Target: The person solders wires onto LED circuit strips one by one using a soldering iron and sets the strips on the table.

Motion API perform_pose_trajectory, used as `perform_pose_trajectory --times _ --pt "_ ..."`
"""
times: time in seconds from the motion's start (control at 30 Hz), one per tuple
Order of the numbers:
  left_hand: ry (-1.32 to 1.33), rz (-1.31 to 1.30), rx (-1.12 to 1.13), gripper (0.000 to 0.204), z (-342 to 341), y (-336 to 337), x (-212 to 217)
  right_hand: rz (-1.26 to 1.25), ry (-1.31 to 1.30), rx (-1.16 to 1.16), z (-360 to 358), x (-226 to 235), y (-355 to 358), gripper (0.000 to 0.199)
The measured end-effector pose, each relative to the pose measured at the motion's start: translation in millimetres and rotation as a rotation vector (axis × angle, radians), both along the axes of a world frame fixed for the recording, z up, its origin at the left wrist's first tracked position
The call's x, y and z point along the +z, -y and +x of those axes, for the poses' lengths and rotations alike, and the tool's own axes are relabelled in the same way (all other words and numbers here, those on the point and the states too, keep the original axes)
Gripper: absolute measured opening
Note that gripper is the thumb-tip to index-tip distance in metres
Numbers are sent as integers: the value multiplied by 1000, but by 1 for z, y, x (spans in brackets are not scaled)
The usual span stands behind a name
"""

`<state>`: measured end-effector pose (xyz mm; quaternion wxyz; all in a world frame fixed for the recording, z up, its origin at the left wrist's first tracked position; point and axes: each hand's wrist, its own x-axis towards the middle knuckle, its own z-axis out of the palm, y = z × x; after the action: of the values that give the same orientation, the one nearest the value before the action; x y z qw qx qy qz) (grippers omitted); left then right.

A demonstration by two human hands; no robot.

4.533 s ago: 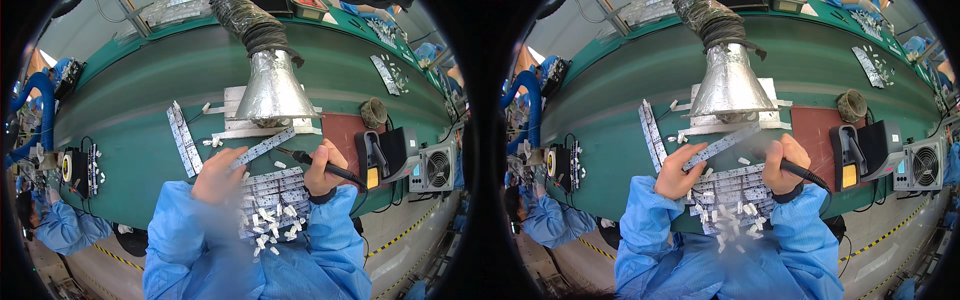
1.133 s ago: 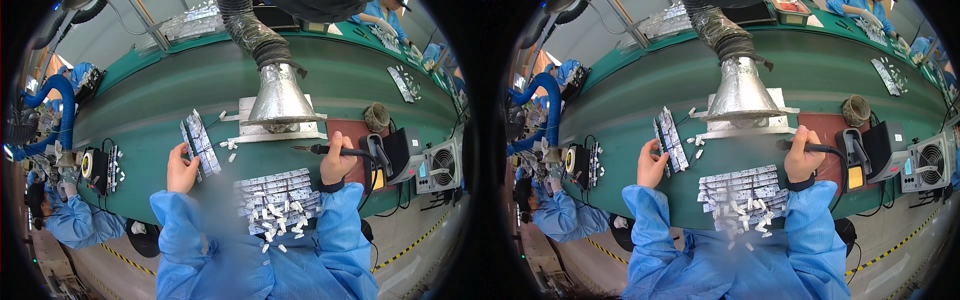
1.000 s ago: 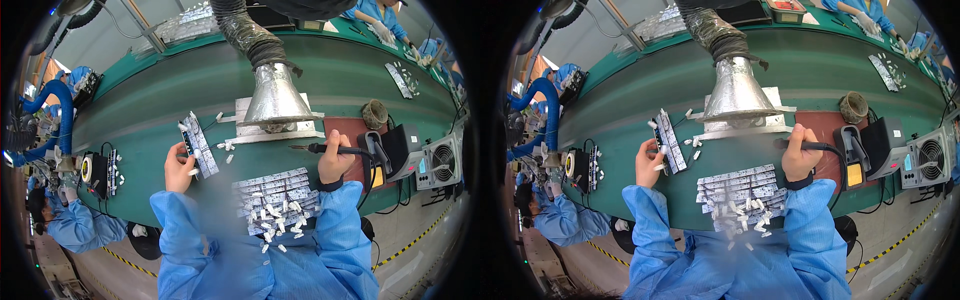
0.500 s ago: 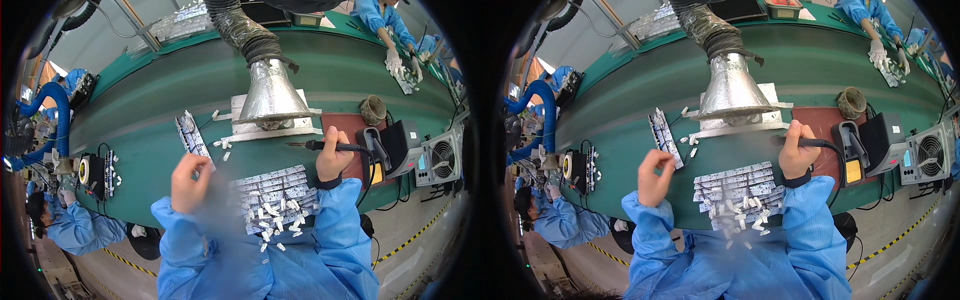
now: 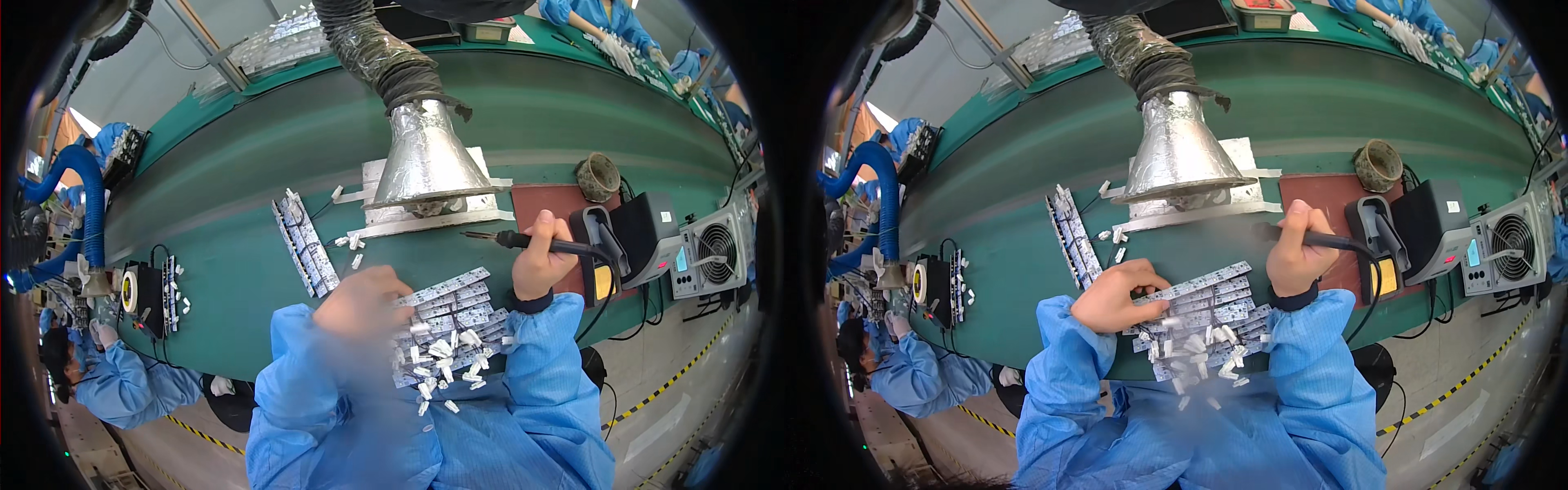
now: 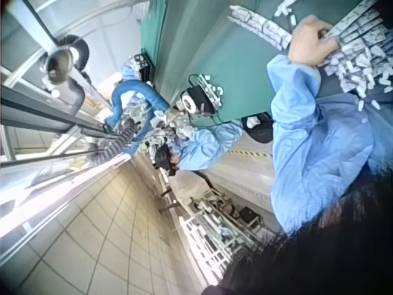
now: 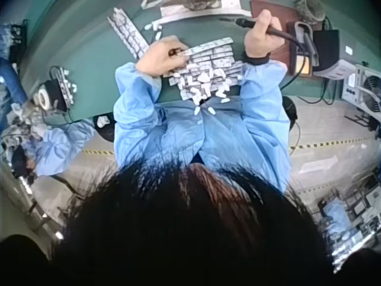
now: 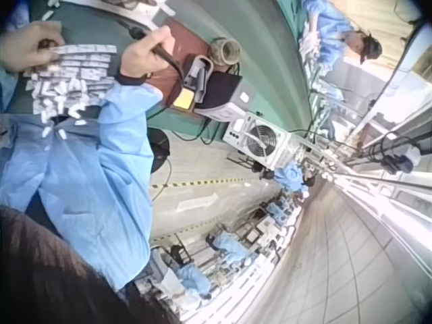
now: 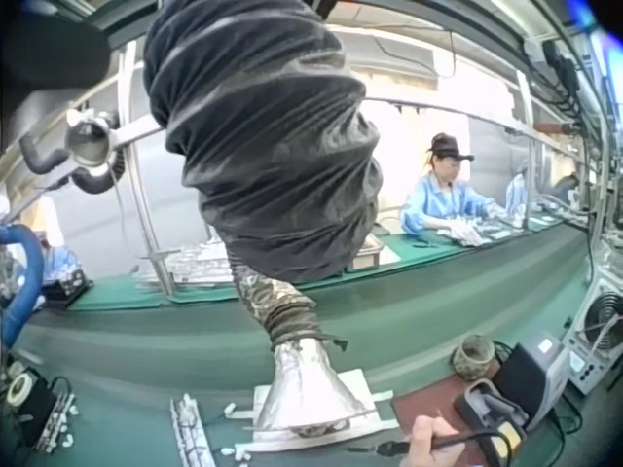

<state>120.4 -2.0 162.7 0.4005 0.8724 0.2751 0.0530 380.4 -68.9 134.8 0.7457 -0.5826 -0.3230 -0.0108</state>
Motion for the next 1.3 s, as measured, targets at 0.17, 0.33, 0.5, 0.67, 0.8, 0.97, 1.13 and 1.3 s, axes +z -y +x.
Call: perform_pose_trajectory --times 0.17,0.33,0.5,0.67,0.8,0.97,1.13,1.3 --pt "80 -129 287 28 9 2 -6 94 -67 -13 3 10 6 38" --pt "113 -156 313 34 11 6 -9 165 41 28 2 -5 5 38" --pt "175 -129 146 37 -4 -2 -18 182 45 51 2 -9 1 37" --pt "158 -790 290 30 -9 -1 -7 207 -31 44 7 4 1 37" --pt "201 -810 297 27 -12 -5 -10 250 3 -37 16 -3 -2 36" --pt "323 -958 229 28 -23 -12 -19 240 -3 -74 20 -3 -2 36" --pt "343 -928 235 28 -19 -10 -14 218 14 -96 20 -3 -2 36" --pt "206 -585 412 31 -1 1 -24 194 91 -91 14 -1 -2 37"
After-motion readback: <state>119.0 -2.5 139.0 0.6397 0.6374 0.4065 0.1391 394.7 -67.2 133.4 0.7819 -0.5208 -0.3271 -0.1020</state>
